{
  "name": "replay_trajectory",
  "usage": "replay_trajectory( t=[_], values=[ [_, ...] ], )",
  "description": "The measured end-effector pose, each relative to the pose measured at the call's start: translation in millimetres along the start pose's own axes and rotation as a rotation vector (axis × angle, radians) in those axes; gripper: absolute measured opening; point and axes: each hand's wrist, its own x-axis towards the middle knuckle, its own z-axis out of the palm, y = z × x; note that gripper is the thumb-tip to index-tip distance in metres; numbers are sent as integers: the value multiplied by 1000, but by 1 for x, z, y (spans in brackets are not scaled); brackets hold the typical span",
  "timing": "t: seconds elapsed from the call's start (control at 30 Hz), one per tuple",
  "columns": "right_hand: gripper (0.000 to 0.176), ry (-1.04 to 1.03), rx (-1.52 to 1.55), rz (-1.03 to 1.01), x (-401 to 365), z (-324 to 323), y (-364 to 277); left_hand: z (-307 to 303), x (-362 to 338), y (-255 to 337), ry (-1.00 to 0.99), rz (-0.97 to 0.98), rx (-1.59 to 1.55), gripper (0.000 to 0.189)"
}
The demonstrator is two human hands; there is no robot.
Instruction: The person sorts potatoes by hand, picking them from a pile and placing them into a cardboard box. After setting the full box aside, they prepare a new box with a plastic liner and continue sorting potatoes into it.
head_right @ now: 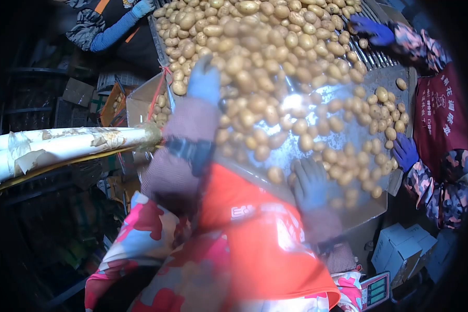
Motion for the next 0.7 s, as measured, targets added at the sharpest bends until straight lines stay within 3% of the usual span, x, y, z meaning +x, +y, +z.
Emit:
replay_trajectory(
  t=[0.17,0.27,0.33,0.43,0.5,0.6,0.7],
  values=[
    [43,-98,53,45,-5,0,8,38,135,-77,-317,287,804,40],
    [43,-88,51,69,-3,-1,10,71,154,-104,-450,514,1243,41],
    [42,-70,59,59,-7,1,8,54,135,-97,-414,504,1131,39],
    [43,-116,52,75,-8,2,12,25,74,-24,-377,85,537,51],
    [43,-115,62,77,-10,1,10,16,30,10,-410,-117,389,64],
    [44,-107,63,67,-11,4,10,18,2,-14,-594,-105,576,77],
    [44,-105,29,61,-9,7,11,46,-3,1,-799,88,1046,81]
  ],
)
